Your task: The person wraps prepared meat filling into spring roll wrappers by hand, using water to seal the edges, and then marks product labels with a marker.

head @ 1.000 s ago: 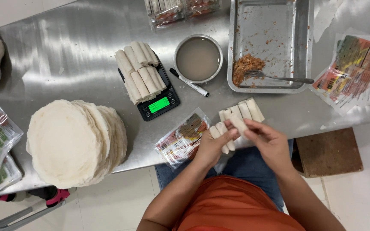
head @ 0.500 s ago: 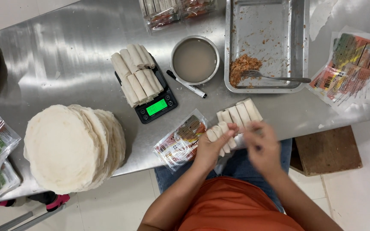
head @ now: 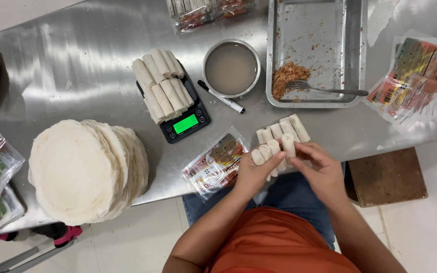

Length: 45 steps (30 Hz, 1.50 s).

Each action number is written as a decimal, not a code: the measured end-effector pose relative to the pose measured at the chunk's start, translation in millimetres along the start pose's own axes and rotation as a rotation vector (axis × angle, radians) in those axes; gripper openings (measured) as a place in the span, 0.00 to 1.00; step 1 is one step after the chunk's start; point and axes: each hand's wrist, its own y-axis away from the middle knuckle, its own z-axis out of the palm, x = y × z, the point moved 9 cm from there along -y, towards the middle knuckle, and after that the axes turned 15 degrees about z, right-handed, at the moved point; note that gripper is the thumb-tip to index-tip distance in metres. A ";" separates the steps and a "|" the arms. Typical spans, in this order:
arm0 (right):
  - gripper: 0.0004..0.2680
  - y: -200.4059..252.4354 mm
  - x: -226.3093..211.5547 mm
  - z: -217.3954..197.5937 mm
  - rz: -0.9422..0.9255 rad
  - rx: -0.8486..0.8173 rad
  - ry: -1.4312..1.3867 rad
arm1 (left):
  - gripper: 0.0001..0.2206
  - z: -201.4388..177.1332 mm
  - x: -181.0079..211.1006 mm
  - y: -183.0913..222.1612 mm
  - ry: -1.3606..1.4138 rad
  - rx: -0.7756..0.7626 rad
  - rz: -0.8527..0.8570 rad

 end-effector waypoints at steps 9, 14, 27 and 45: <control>0.17 50.5 -29.5 26.4 -0.400 0.181 0.161 | 0.09 -1.1 7.1 6.7 -0.005 -0.112 0.001; 0.11 6.2 -14.0 17.2 -0.432 0.174 0.408 | 0.08 -23.3 6.8 10.7 -0.011 0.134 -0.100; 0.11 -9.7 -1.3 0.5 0.121 -0.013 0.034 | 0.08 -12.3 47.1 2.8 0.076 0.062 0.050; 0.36 21.1 38.7 83.9 0.165 -0.572 -0.347 | 0.29 -20.6 -62.8 55.3 0.681 0.411 -0.526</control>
